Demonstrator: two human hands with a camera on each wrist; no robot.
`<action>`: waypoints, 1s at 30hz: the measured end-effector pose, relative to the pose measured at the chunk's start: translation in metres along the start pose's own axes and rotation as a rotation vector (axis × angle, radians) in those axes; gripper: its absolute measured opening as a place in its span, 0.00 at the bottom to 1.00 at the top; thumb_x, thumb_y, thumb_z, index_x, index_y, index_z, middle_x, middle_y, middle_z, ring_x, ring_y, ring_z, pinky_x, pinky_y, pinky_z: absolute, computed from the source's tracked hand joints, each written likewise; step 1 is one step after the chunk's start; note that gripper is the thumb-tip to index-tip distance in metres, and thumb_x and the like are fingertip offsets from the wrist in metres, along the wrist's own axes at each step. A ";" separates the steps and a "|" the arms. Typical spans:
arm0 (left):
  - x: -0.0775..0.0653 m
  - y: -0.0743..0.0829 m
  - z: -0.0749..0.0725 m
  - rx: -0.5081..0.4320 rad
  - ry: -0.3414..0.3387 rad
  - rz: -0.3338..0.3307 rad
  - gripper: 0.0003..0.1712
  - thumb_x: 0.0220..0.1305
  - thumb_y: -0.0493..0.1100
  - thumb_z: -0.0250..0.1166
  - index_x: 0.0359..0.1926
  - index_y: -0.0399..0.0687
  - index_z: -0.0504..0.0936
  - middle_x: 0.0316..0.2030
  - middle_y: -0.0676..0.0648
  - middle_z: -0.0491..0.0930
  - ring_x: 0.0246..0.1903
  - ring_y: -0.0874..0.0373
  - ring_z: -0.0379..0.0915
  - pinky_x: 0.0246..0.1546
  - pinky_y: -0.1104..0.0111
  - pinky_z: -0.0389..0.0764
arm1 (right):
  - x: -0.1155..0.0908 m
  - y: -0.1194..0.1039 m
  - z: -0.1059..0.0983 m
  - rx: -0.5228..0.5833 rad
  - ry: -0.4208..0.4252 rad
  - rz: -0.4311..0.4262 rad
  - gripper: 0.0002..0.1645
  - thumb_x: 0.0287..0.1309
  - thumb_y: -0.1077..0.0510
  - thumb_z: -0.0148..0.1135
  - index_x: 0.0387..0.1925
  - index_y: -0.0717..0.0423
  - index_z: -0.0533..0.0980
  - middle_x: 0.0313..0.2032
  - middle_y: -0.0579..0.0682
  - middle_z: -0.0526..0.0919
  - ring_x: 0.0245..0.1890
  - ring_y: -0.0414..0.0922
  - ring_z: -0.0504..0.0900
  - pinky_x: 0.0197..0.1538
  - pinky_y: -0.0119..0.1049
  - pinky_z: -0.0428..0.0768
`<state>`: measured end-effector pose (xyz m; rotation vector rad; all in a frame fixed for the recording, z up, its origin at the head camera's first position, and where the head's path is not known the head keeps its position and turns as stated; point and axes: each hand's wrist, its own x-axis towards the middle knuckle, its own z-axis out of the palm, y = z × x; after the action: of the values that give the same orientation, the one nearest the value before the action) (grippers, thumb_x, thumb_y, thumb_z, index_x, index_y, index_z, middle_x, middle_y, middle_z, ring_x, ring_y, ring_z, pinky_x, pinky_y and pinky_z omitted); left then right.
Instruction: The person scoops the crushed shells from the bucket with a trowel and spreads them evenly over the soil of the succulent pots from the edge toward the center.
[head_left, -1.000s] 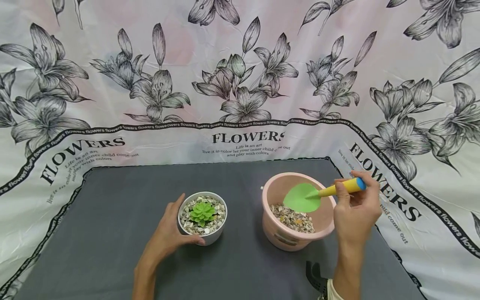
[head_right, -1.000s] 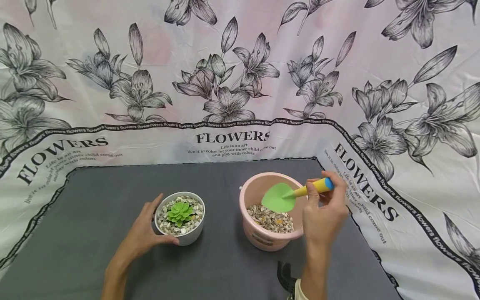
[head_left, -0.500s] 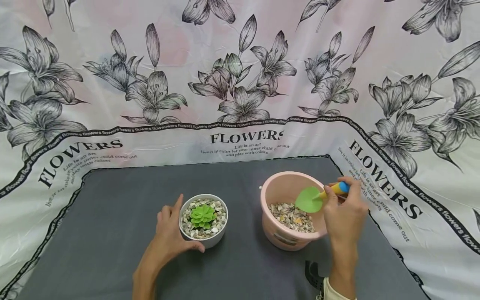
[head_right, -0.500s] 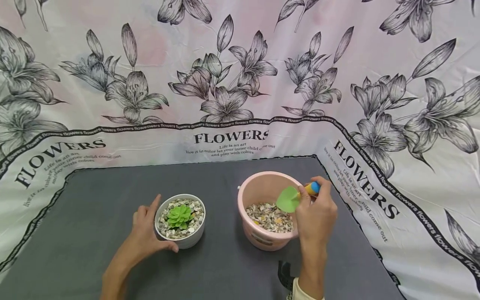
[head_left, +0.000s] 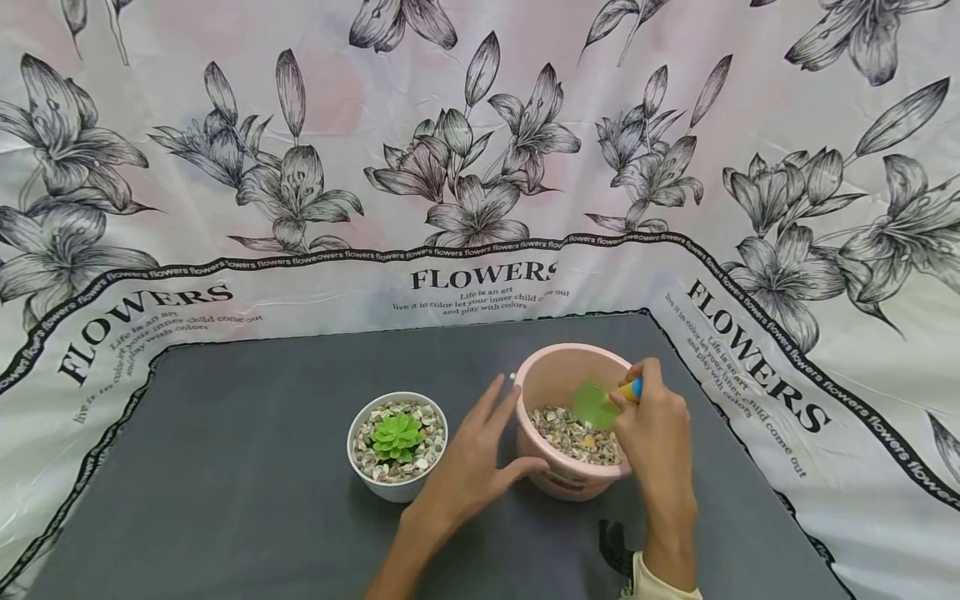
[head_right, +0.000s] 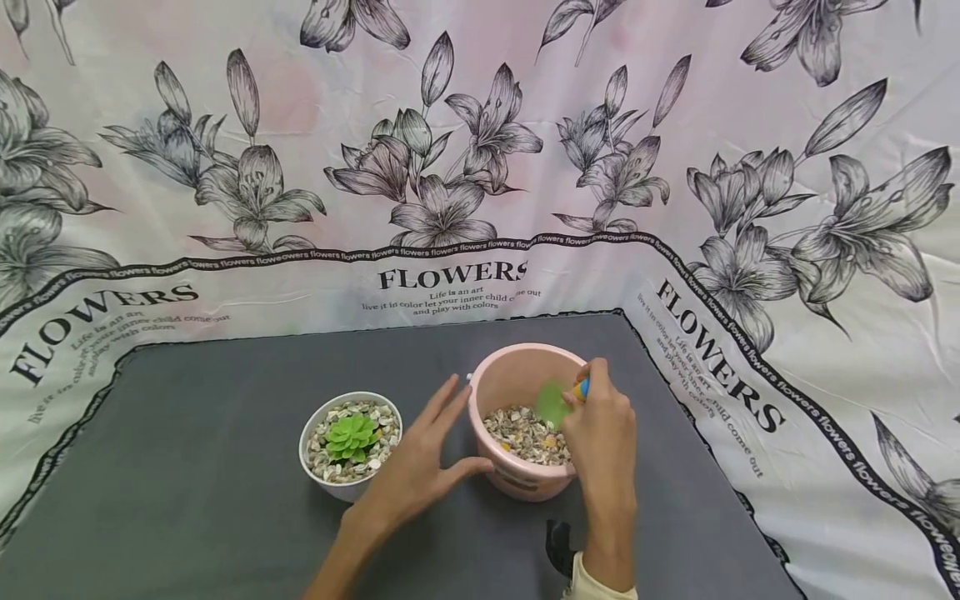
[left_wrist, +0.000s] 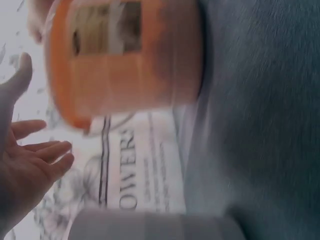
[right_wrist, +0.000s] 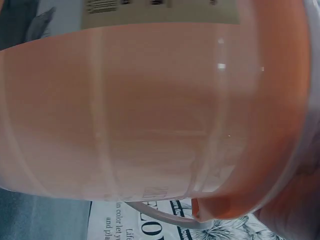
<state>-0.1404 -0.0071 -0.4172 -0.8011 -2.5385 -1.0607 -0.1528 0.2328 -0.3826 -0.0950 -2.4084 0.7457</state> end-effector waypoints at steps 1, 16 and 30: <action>0.001 0.002 0.004 0.000 -0.014 0.001 0.53 0.61 0.60 0.75 0.80 0.46 0.64 0.81 0.37 0.56 0.78 0.40 0.62 0.73 0.48 0.74 | -0.001 0.000 0.000 0.002 -0.008 0.016 0.17 0.59 0.69 0.71 0.45 0.61 0.73 0.34 0.64 0.88 0.32 0.68 0.87 0.37 0.64 0.81; 0.004 0.007 0.017 -0.023 0.007 -0.037 0.43 0.60 0.56 0.77 0.74 0.51 0.75 0.79 0.41 0.63 0.71 0.45 0.74 0.65 0.55 0.82 | 0.004 -0.012 0.000 0.038 -0.134 0.329 0.20 0.65 0.58 0.68 0.51 0.62 0.71 0.29 0.62 0.83 0.37 0.67 0.85 0.42 0.62 0.80; 0.004 0.006 0.020 -0.073 0.014 -0.048 0.42 0.58 0.54 0.77 0.72 0.47 0.77 0.79 0.41 0.64 0.73 0.46 0.71 0.66 0.56 0.81 | 0.006 -0.004 -0.003 0.234 -0.083 0.404 0.24 0.67 0.59 0.68 0.56 0.70 0.71 0.42 0.71 0.86 0.26 0.51 0.92 0.26 0.25 0.83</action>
<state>-0.1412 0.0123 -0.4259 -0.7524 -2.5319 -1.1757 -0.1557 0.2325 -0.3757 -0.4742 -2.3859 1.2298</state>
